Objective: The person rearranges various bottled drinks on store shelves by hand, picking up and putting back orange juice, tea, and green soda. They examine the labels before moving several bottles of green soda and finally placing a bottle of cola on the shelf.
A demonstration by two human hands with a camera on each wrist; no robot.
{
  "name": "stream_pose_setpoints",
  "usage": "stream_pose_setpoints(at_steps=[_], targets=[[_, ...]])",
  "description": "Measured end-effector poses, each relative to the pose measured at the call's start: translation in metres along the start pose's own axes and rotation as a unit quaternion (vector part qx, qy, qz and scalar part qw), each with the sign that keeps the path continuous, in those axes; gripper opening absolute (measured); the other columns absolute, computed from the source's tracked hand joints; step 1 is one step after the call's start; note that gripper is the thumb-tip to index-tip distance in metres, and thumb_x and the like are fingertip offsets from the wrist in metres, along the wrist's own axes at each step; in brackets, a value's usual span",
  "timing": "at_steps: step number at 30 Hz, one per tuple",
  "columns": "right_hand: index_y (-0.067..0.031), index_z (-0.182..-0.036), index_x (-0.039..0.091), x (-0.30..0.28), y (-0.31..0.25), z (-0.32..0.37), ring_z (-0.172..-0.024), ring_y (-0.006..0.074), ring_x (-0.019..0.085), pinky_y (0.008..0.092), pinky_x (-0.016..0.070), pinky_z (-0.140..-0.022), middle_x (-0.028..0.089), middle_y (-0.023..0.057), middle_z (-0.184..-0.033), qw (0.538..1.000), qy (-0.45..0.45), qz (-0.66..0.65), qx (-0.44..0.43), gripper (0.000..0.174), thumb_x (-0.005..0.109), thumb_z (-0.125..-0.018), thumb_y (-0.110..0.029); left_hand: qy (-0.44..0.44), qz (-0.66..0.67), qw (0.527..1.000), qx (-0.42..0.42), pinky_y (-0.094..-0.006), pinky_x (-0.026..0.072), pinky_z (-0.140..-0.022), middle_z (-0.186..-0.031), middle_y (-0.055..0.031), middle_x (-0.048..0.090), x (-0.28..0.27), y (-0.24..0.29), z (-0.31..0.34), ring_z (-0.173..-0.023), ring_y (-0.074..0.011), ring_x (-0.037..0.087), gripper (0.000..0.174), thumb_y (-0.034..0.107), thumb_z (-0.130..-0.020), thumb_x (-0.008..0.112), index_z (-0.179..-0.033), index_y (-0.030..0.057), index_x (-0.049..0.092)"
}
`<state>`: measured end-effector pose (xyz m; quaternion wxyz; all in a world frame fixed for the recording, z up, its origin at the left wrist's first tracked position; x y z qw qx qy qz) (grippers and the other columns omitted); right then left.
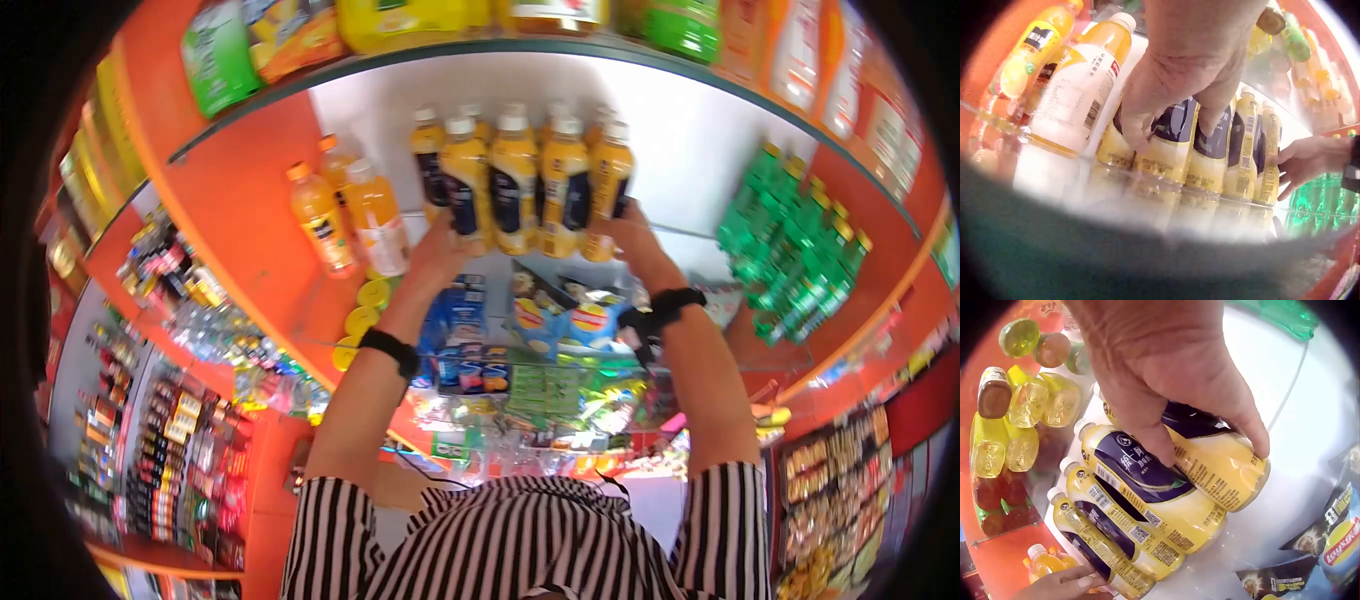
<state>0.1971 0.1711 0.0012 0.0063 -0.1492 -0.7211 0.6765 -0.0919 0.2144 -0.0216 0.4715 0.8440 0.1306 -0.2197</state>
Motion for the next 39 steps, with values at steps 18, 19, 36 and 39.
stream_pose_setpoints(at_steps=[18,19,36,39], targets=[[-0.0147,-0.132,0.034,-0.005,0.002,-0.013,-0.115,0.0292,0.047,0.0537,0.0432,-0.068,0.052,0.0068,-0.123,0.997,-0.053,0.041,0.033,0.068,0.067,-0.073,-0.017,0.047,-0.098,0.985,-0.132,-0.0437,0.0490,-0.082,-0.101,-0.0230,0.060,-0.002,0.017,-0.044,-0.096,-0.0377,0.060,0.057,0.023,-0.067,0.075,-0.108,-0.0033,0.045],[-0.0145,-0.132,0.034,-0.005,0.002,-0.012,-0.114,0.0288,0.047,0.0538,0.0435,-0.067,0.052,0.0068,-0.122,0.997,-0.058,0.034,0.032,0.068,0.068,-0.072,-0.017,0.067,-0.088,0.985,-0.134,-0.0433,0.0492,-0.082,-0.099,-0.0230,0.061,-0.002,0.018,-0.043,-0.095,-0.0375,0.060,0.056,0.022,-0.066,0.076,-0.106,-0.0035,0.046],[-0.0101,-0.125,0.039,0.002,-0.005,-0.002,-0.095,0.0267,0.060,0.0433,0.0506,-0.055,0.059,0.0088,-0.109,0.996,-0.052,0.067,0.014,0.058,0.066,-0.074,-0.019,0.056,-0.067,0.991,-0.100,-0.0410,0.0470,-0.084,-0.102,-0.0245,0.060,-0.037,0.027,0.007,-0.098,-0.0374,0.059,0.065,0.028,-0.063,0.076,-0.111,-0.0031,0.047],[-0.0095,-0.122,0.040,0.001,-0.004,0.001,-0.094,0.0263,0.060,0.0434,0.0507,-0.055,0.059,0.0091,-0.108,0.996,-0.053,0.065,0.016,0.056,0.067,-0.074,-0.019,0.048,-0.088,0.987,-0.125,-0.0396,0.0469,-0.085,-0.103,-0.0214,0.061,-0.048,0.027,0.023,-0.099,-0.0355,0.059,0.066,0.028,-0.063,0.076,-0.115,-0.0007,0.047]])
Point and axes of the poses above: each hand's wrist, its own z-axis away from the middle knuckle, its own x-axis out of the palm, y = z × x, the point moved 3 cm from there along -z, towards the middle knuckle
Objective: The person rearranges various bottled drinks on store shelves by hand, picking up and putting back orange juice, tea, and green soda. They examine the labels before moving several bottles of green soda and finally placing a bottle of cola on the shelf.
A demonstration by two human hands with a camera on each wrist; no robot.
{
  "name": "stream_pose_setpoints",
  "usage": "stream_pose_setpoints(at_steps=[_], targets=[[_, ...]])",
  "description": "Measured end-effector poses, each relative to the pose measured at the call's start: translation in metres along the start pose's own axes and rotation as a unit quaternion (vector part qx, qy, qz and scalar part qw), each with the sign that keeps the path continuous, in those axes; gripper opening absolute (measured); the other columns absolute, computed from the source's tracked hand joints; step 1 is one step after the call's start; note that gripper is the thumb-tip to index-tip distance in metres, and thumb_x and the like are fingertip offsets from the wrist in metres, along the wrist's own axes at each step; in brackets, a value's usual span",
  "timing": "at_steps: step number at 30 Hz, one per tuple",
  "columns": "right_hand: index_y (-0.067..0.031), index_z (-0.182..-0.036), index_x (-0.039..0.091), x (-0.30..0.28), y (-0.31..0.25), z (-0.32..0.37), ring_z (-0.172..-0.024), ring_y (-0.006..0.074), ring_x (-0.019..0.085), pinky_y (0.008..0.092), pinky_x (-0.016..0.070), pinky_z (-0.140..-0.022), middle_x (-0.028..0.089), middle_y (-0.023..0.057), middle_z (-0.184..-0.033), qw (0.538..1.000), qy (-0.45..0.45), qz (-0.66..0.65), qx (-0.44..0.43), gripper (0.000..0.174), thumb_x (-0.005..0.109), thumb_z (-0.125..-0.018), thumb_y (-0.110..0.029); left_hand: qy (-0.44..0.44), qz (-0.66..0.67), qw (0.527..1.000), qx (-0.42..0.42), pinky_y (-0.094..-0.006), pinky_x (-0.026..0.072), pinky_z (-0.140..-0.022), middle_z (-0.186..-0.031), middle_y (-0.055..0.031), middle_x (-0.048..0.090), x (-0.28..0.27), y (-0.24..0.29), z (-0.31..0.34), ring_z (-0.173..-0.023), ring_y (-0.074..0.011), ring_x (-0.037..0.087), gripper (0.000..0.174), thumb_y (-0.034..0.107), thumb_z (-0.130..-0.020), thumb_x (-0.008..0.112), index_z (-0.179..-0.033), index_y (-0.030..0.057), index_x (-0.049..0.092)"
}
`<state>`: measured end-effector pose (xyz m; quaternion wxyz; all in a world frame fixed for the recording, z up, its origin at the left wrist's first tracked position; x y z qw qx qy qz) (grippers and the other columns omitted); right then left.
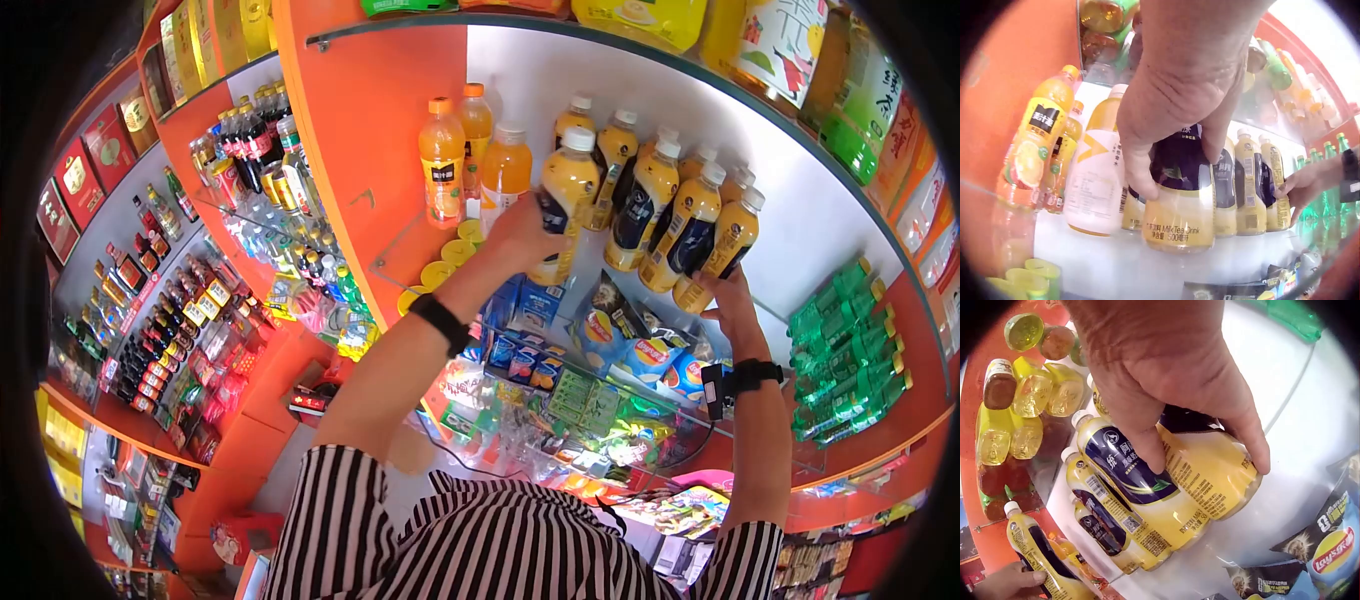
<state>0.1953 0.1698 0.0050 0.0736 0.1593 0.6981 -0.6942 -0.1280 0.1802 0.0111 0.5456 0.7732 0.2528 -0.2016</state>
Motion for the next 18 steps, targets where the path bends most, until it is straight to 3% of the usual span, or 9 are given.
stream_pose_setpoints(at_steps=[5,6,7,9,13,18], targets=[[-0.0092,-0.117,0.044,0.003,0.000,0.010,-0.088,0.0240,0.062,0.0420,0.0511,-0.054,0.062,0.0076,-0.101,1.000,-0.011,-0.017,-0.021,0.052,0.069,-0.073,-0.020,0.005,0.006,1.000,-0.001,-0.0353,0.0469,-0.086,-0.104,-0.0170,0.062,-0.030,-0.019,0.020,-0.100,-0.0286,0.060,0.060,0.021,-0.068,0.074,-0.115,-0.0021,0.047],[-0.0094,-0.118,0.044,0.004,-0.001,0.013,-0.087,0.0244,0.062,0.0427,0.0512,-0.056,0.062,0.0079,-0.102,0.999,-0.022,-0.025,-0.024,0.053,0.070,-0.073,-0.020,0.008,0.033,0.999,0.030,-0.0347,0.0465,-0.087,-0.107,-0.0163,0.061,-0.032,-0.022,0.021,-0.103,-0.0264,0.060,0.058,0.019,-0.070,0.073,-0.116,-0.0028,0.046],[-0.0094,-0.118,0.044,0.005,-0.002,0.016,-0.087,0.0244,0.062,0.0427,0.0512,-0.056,0.062,0.0079,-0.102,0.999,-0.019,-0.025,-0.021,0.053,0.070,-0.073,-0.020,0.005,0.033,0.999,0.031,-0.0347,0.0465,-0.087,-0.107,-0.0163,0.061,-0.032,-0.026,0.021,-0.103,-0.0264,0.060,0.058,0.019,-0.070,0.073,-0.116,-0.0028,0.046],[-0.0097,-0.118,0.044,0.008,-0.007,0.022,-0.087,0.0246,0.063,0.0432,0.0513,-0.058,0.062,0.0078,-0.103,0.999,-0.009,-0.014,-0.027,0.052,0.070,-0.074,-0.021,0.021,0.040,0.998,0.035,-0.0409,0.0477,-0.080,-0.099,-0.0223,0.061,-0.033,-0.025,0.022,-0.096,-0.0359,0.060,0.060,0.028,-0.066,0.075,-0.108,-0.0023,0.046],[-0.0106,-0.117,0.045,0.010,-0.005,0.023,-0.086,0.0247,0.063,0.0437,0.0511,-0.059,0.063,0.0078,-0.102,1.000,0.006,-0.013,-0.023,0.051,0.070,-0.074,-0.021,0.010,-0.007,1.000,-0.005,-0.0363,0.0473,-0.086,-0.105,-0.0218,0.061,-0.028,-0.004,0.028,-0.101,-0.0315,0.060,0.062,0.024,-0.070,0.074,-0.115,-0.0061,0.044],[-0.0058,-0.115,0.047,0.023,-0.006,0.037,-0.073,0.0189,0.064,0.0295,0.0493,-0.046,0.064,0.0082,-0.095,0.999,-0.027,-0.019,-0.031,0.052,0.073,-0.072,-0.021,0.032,-0.013,0.999,0.007,-0.0389,0.0476,-0.082,-0.099,-0.0227,0.061,-0.024,0.000,0.026,-0.096,-0.0350,0.060,0.060,0.028,-0.069,0.074,-0.110,-0.0045,0.045]])
Point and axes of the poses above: each hand's wrist, its own z-axis away from the middle knuckle, its own x-axis out of the palm, y = z × x, the point moved 3 cm from there along -z, towards the middle knuckle
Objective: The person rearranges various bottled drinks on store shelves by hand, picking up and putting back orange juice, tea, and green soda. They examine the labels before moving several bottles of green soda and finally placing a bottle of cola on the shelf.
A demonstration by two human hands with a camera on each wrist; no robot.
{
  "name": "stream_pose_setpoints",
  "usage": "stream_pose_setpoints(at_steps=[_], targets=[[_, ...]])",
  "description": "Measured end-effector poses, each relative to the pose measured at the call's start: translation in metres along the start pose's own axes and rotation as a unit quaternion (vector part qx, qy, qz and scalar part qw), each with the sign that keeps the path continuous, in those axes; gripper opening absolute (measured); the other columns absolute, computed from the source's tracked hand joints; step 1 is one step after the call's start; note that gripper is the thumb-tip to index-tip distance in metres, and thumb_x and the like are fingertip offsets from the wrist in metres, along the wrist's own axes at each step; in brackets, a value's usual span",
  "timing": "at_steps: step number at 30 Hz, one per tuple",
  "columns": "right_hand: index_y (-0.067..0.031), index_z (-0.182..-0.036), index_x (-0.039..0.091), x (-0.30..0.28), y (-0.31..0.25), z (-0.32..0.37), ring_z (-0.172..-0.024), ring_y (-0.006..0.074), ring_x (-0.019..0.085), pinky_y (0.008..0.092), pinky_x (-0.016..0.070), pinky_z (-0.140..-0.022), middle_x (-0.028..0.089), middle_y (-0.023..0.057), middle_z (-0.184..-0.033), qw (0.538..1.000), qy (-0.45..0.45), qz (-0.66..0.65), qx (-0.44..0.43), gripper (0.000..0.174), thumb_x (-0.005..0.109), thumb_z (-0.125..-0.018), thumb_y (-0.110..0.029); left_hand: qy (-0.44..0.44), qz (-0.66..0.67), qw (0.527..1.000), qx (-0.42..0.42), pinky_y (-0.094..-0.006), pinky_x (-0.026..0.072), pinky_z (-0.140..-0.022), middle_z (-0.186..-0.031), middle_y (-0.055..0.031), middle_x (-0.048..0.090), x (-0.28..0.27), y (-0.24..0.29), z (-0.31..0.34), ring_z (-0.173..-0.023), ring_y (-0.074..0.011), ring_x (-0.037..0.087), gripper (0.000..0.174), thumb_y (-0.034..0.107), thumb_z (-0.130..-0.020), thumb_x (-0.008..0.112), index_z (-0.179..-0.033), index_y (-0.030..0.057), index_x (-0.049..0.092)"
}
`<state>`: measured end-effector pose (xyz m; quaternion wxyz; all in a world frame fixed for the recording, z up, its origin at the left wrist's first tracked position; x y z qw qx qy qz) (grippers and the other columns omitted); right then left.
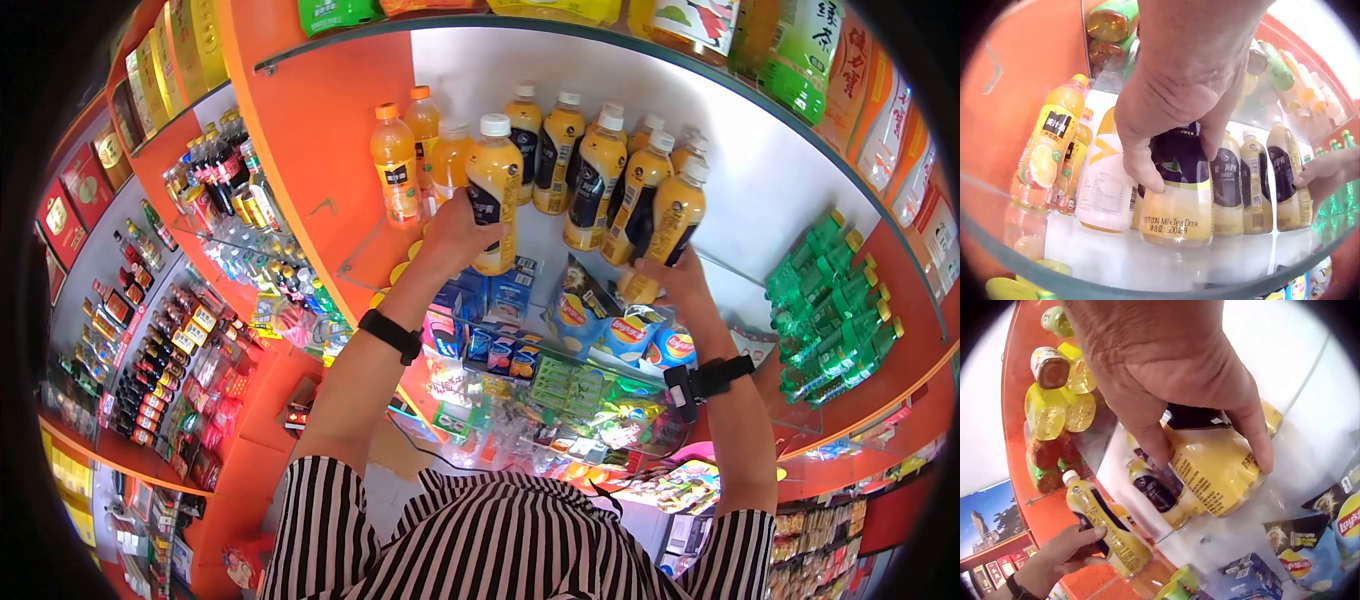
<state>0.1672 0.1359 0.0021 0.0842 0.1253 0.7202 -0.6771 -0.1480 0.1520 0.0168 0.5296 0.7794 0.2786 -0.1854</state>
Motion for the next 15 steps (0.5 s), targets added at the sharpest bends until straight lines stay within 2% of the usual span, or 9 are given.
stream_pose_setpoints(at_steps=[1,3,5,6,9,10,12,14,15], targets=[[-0.0046,-0.114,0.049,0.010,-0.012,0.012,-0.074,0.0172,0.064,0.0295,0.0500,-0.046,0.064,0.0075,-0.095,1.000,0.000,-0.022,-0.002,0.051,0.074,-0.072,-0.019,0.013,-0.012,1.000,-0.001,-0.0410,0.0475,-0.079,-0.097,-0.0230,0.061,0.000,-0.003,-0.001,-0.094,-0.0367,0.060,0.059,0.029,-0.068,0.074,-0.108,-0.0031,0.045],[-0.0020,-0.112,0.051,0.025,-0.021,0.019,-0.077,0.0153,0.063,0.0292,0.0524,-0.055,0.064,0.0071,-0.095,0.998,-0.060,-0.014,-0.020,0.047,0.074,-0.072,-0.014,0.013,0.013,1.000,0.022,-0.0411,0.0474,-0.079,-0.096,-0.0231,0.061,0.001,-0.009,-0.001,-0.093,-0.0365,0.060,0.059,0.029,-0.068,0.074,-0.108,-0.0037,0.046],[0.0002,-0.110,0.053,0.044,-0.017,0.015,-0.080,0.0146,0.062,0.0288,0.0523,-0.068,0.064,0.0066,-0.095,0.989,-0.107,-0.069,-0.076,0.044,0.073,-0.072,-0.008,0.020,0.010,1.000,0.022,-0.0410,0.0477,-0.078,-0.095,-0.0231,0.062,-0.006,-0.008,0.006,-0.092,-0.0364,0.061,0.058,0.029,-0.069,0.073,-0.108,-0.0042,0.047],[0.0017,-0.114,0.049,0.055,-0.031,0.021,-0.088,0.0164,0.061,0.0307,0.0487,-0.081,0.062,0.0072,-0.098,0.992,-0.112,-0.035,-0.052,0.049,0.073,-0.072,-0.005,0.029,0.003,0.999,0.029,-0.0406,0.0483,-0.077,-0.094,-0.0225,0.062,-0.007,-0.014,0.005,-0.091,-0.0356,0.061,0.057,0.029,-0.069,0.073,-0.108,-0.0044,0.047],[0.0028,-0.118,0.045,0.086,-0.036,0.013,-0.096,0.0189,0.058,0.0322,0.0464,-0.086,0.061,0.0101,-0.104,0.986,-0.122,-0.049,-0.098,0.057,0.074,-0.070,-0.005,0.050,-0.013,0.998,0.019,-0.0399,0.0487,-0.076,-0.094,-0.0213,0.063,-0.019,-0.016,0.012,-0.090,-0.0348,0.062,0.058,0.029,-0.069,0.073,-0.109,-0.0047,0.047],[0.0028,-0.118,0.045,0.094,-0.033,0.006,-0.096,0.0189,0.058,0.0322,0.0464,-0.086,0.061,0.0101,-0.104,0.987,-0.119,-0.049,-0.097,0.057,0.074,-0.070,-0.005,0.030,-0.003,1.000,-0.007,-0.0357,0.0487,-0.080,-0.101,-0.0165,0.062,-0.019,-0.021,0.010,-0.095,-0.0260,0.062,0.061,0.022,-0.069,0.075,-0.116,-0.0037,0.044],[0.0039,-0.122,0.041,0.114,-0.027,-0.015,-0.102,0.0217,0.057,0.0322,0.0447,-0.089,0.059,0.0142,-0.110,0.982,-0.145,-0.038,-0.113,0.063,0.074,-0.069,-0.007,0.040,0.021,0.999,0.007,-0.0355,0.0482,-0.082,-0.104,-0.0159,0.062,-0.023,-0.027,0.011,-0.098,-0.0253,0.061,0.063,0.020,-0.070,0.074,-0.118,-0.0034,0.043],[0.0045,-0.121,0.041,0.128,-0.031,-0.028,-0.101,0.0228,0.057,0.0324,0.0451,-0.088,0.059,0.0159,-0.109,0.984,-0.128,-0.023,-0.123,0.063,0.075,-0.069,-0.007,0.052,0.044,0.997,0.022,-0.0352,0.0478,-0.084,-0.106,-0.0154,0.061,-0.026,-0.032,0.011,-0.100,-0.0247,0.061,0.064,0.018,-0.070,0.074,-0.121,-0.0030,0.041],[0.0052,-0.120,0.041,0.134,-0.031,-0.036,-0.101,0.0240,0.058,0.0325,0.0455,-0.088,0.059,0.0175,-0.109,0.985,-0.110,-0.009,-0.131,0.063,0.075,-0.068,-0.008,0.054,0.054,0.996,0.034,-0.0368,0.0478,-0.083,-0.104,-0.0191,0.061,-0.027,-0.037,0.010,-0.098,-0.0294,0.061,0.067,0.020,-0.071,0.073,-0.122,-0.0048,0.038]])
Point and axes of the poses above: each hand's wrist, its own z-axis away from the middle knuckle, its own x-axis out of the palm, y = z × x, the point moved 3 cm from there along -z, towards the middle knuckle
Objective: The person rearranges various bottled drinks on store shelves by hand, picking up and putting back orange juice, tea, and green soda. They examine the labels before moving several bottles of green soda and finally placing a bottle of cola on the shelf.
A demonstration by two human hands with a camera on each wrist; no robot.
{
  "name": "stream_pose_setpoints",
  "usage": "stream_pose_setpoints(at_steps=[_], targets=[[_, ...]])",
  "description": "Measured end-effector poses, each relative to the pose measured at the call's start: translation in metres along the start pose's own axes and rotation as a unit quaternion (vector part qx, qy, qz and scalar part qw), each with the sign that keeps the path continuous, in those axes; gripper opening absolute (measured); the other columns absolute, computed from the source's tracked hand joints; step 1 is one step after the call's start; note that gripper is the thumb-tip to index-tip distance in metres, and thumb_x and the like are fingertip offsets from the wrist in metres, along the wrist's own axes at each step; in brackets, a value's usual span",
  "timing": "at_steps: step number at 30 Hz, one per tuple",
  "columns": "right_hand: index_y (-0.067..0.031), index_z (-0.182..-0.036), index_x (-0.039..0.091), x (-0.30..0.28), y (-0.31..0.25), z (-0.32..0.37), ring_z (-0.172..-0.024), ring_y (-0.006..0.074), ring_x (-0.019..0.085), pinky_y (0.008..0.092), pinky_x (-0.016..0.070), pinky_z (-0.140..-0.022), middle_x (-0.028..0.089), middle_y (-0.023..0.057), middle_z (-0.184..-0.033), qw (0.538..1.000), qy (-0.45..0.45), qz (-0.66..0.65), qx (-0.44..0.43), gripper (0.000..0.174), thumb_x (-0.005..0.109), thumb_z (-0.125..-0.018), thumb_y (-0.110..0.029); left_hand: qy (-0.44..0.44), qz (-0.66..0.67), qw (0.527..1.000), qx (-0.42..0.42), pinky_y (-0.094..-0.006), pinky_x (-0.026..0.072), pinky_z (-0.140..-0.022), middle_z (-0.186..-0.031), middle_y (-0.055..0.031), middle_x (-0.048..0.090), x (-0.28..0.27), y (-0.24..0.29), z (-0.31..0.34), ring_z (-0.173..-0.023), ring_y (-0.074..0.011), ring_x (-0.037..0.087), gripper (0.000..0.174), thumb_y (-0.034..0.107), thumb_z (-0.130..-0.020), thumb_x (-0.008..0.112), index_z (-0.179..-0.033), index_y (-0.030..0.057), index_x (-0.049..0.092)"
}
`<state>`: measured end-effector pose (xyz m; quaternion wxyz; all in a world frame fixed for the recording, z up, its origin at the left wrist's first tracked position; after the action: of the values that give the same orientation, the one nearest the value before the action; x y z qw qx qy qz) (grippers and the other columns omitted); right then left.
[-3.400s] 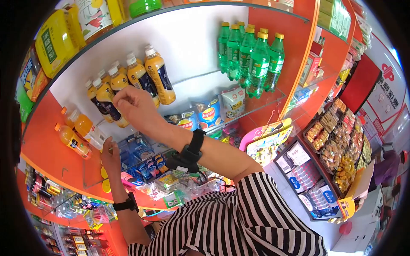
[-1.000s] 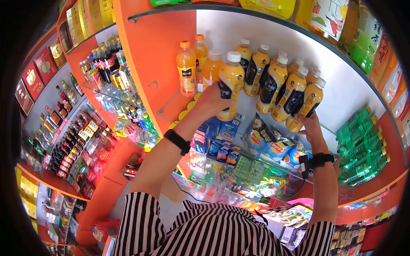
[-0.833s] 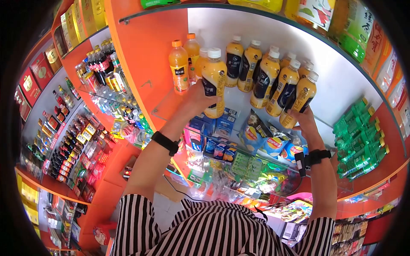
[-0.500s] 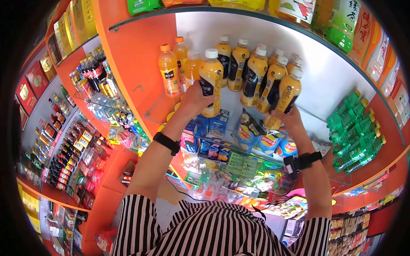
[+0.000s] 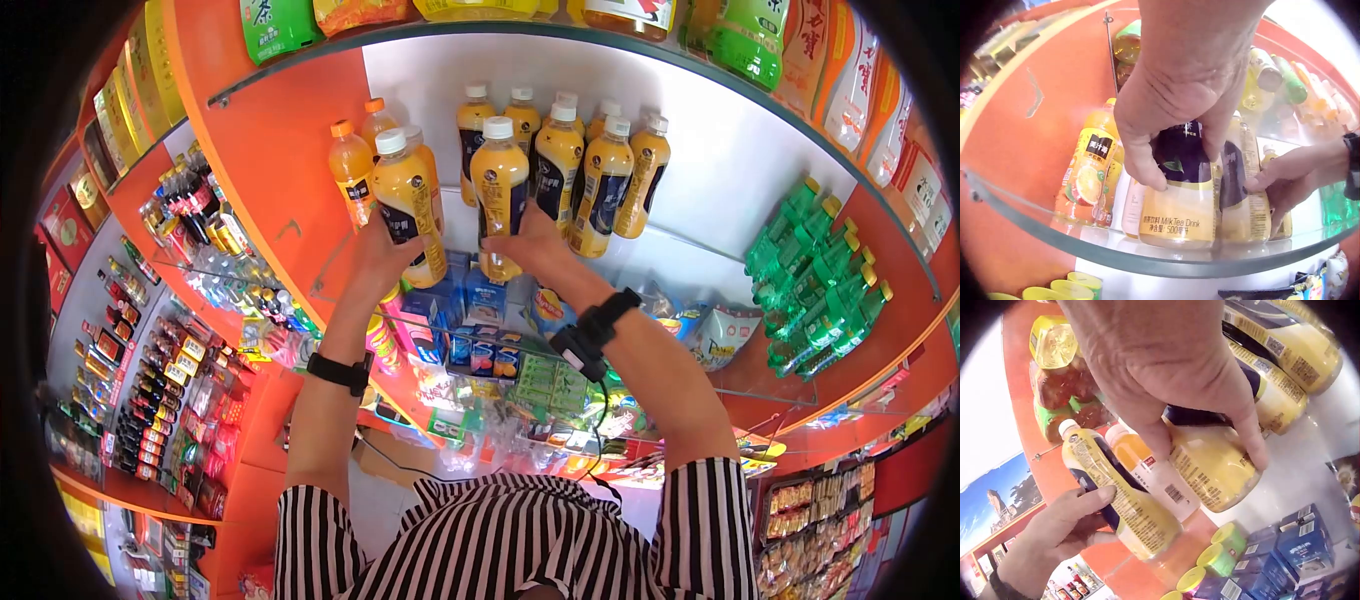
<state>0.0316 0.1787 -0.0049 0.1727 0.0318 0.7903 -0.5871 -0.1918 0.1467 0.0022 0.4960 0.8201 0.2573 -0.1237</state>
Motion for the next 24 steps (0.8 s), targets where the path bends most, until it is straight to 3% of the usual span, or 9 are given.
stream_pose_setpoints(at_steps=[1,5,11,14,17,19,20,22,24], targets=[[0.0060,-0.119,0.043,0.005,0.003,-0.010,-0.099,0.0259,0.059,0.0325,0.0468,-0.085,0.060,0.0190,-0.108,1.000,0.003,-0.008,-0.003,0.063,0.076,-0.068,-0.010,0.002,0.011,1.000,0.012,-0.0384,0.0479,-0.082,-0.102,-0.0229,0.062,-0.001,0.001,0.000,-0.096,-0.0342,0.061,0.071,0.021,-0.071,0.073,-0.124,-0.0065,0.035],[0.0066,-0.115,0.045,0.015,-0.003,-0.029,-0.094,0.0266,0.061,0.0333,0.0481,-0.082,0.061,0.0190,-0.104,0.998,0.008,0.004,0.056,0.061,0.077,-0.067,-0.012,-0.012,-0.016,1.000,-0.015,-0.0389,0.0479,-0.082,-0.103,-0.0233,0.061,-0.004,0.004,0.002,-0.097,-0.0348,0.061,0.071,0.021,-0.071,0.073,-0.124,-0.0064,0.034],[0.0069,-0.113,0.046,0.030,-0.012,-0.047,-0.099,0.0287,0.059,0.0334,0.0469,-0.084,0.060,0.0218,-0.106,0.999,-0.009,0.046,0.017,0.059,0.077,-0.067,-0.013,-0.017,-0.046,0.998,-0.033,-0.0398,0.0478,-0.082,-0.103,-0.0241,0.061,-0.002,0.010,-0.002,-0.097,-0.0357,0.061,0.071,0.022,-0.072,0.072,-0.125,-0.0062,0.033],[0.0078,-0.112,0.046,0.033,-0.005,-0.057,-0.101,0.0304,0.058,0.0335,0.0465,-0.085,0.059,0.0241,-0.108,0.997,-0.001,0.079,0.011,0.061,0.078,-0.066,-0.017,-0.001,-0.038,0.999,-0.014,-0.0356,0.0484,-0.082,-0.105,-0.0191,0.061,0.000,0.006,-0.002,-0.097,-0.0270,0.062,0.063,0.019,-0.073,0.072,-0.121,-0.0046,0.039],[0.0092,-0.113,0.045,0.030,-0.004,-0.067,-0.100,0.0341,0.059,0.0353,0.0471,-0.085,0.059,0.0263,-0.107,0.984,-0.003,0.176,-0.008,0.059,0.075,-0.069,-0.018,0.006,-0.067,0.997,-0.046,-0.0354,0.0484,-0.082,-0.105,-0.0190,0.061,0.000,0.006,0.002,-0.097,-0.0277,0.062,0.067,0.020,-0.073,0.072,-0.124,-0.0048,0.037],[0.0088,-0.110,0.048,0.016,-0.046,-0.054,-0.097,0.0396,0.058,0.0395,0.0477,-0.082,0.059,0.0289,-0.101,0.933,-0.043,0.357,-0.019,0.048,0.067,-0.073,-0.015,0.014,-0.057,0.998,-0.036,-0.0358,0.0484,-0.082,-0.106,-0.0186,0.061,-0.002,0.014,0.008,-0.097,-0.0280,0.062,0.071,0.019,-0.072,0.073,-0.128,-0.0046,0.035],[0.0088,-0.110,0.048,0.008,-0.054,-0.056,-0.097,0.0396,0.058,0.0395,0.0477,-0.082,0.059,0.0289,-0.101,0.932,-0.046,0.360,-0.019,0.048,0.067,-0.073,-0.015,0.016,-0.054,0.998,-0.039,-0.0358,0.0484,-0.082,-0.106,-0.0186,0.061,0.000,0.011,0.012,-0.097,-0.0280,0.062,0.071,0.019,-0.072,0.073,-0.128,-0.0046,0.035],[0.0003,-0.103,0.055,-0.010,-0.078,-0.068,-0.091,0.0405,0.058,0.0430,0.0474,-0.076,0.062,0.0230,-0.094,0.915,0.037,0.382,-0.128,0.032,0.059,-0.077,-0.018,0.031,-0.056,0.997,-0.039,-0.0404,0.0482,-0.080,-0.104,-0.0210,0.061,0.005,0.000,0.020,-0.095,-0.0346,0.061,0.067,0.023,-0.073,0.072,-0.124,-0.0033,0.038],[0.0052,-0.090,0.059,-0.019,-0.106,-0.083,-0.088,0.0421,0.058,0.0444,0.0472,-0.080,0.061,0.0266,-0.089,0.895,0.103,0.384,-0.202,0.026,0.056,-0.074,-0.015,0.030,-0.041,0.999,-0.017,-0.0402,0.0485,-0.079,-0.103,-0.0200,0.061,0.011,-0.012,0.025,-0.094,-0.0341,0.061,0.066,0.024,-0.073,0.072,-0.124,-0.0019,0.039]])
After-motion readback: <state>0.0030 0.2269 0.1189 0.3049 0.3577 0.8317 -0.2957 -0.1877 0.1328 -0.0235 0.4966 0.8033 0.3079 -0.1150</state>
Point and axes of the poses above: each hand's wrist, its own z-axis away from the middle knuckle, its own x-axis out of the palm, y = z × x, the point moved 3 cm from there along -z, towards the middle knuckle
